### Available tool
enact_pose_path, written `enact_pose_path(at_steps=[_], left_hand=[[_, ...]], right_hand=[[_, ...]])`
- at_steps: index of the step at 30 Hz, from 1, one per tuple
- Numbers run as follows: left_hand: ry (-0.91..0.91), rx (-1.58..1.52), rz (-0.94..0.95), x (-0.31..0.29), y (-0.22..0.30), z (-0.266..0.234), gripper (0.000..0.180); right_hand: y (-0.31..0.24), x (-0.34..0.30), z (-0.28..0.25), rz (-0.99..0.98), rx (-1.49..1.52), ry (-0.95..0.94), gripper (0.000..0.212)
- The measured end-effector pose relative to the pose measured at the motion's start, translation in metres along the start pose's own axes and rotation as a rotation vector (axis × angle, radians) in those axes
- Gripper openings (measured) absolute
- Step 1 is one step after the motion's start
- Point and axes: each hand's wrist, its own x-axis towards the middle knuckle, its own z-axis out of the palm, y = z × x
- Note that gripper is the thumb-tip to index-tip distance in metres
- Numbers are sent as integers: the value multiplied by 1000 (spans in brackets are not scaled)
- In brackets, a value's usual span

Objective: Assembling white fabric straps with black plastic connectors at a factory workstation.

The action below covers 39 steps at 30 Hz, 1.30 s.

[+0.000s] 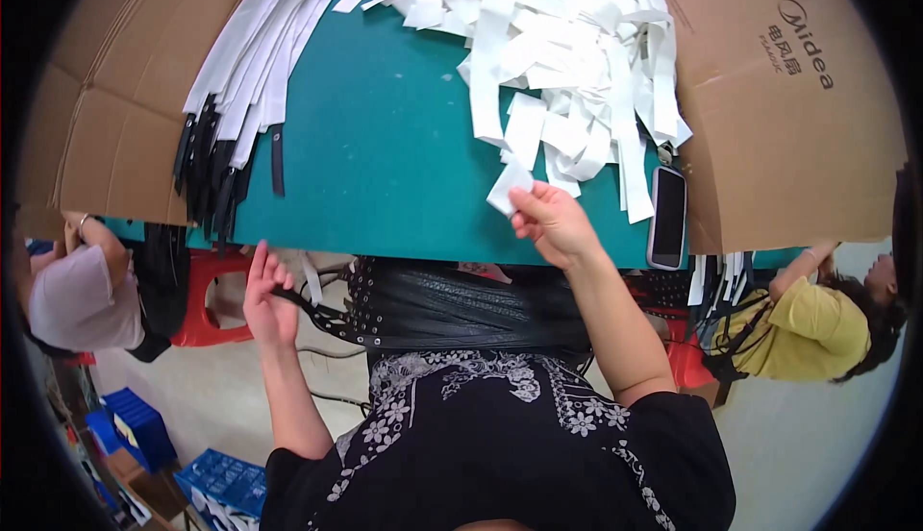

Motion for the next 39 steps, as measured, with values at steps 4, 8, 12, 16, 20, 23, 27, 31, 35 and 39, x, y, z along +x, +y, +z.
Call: enact_pose_path(at_steps=[4, 8, 12, 16, 20, 23, 27, 31, 35, 39], left_hand=[[-578, 235, -143, -11, -30, 132, 59], [-776, -48, -329, 12, -65, 200, 65], [-602, -30, -113, 30, -87, 221, 51], [-489, 202, -62, 30, -102, 182, 33], [-497, 363, -288, 16, -95, 174, 19], [-427, 172, -241, 26, -87, 185, 16], [-433, 163, -155, 31, -66, 168, 22], [-589, 810, -244, -7, -62, 161, 15], [-647, 895, -137, -23, -65, 157, 11], [-623, 960, -112, -20, -55, 164, 12]], right_hand=[[8, -8, 13, -32, 26, -334, 34], [12, -24, 31, 36, -18, -445, 37], [3, -27, 46, -156, -119, -185, 20], [1, -23, 53, -365, -253, -25, 21], [2, -21, 58, -340, -334, -47, 25], [-1, -18, 62, -363, -25, -109, 26], [-8, -6, 43, -229, 112, -42, 27], [-3, 4, 30, -127, 227, -18, 27], [5, 9, 25, 45, 379, 49, 23], [8, 8, 24, 110, 413, -29, 25]])
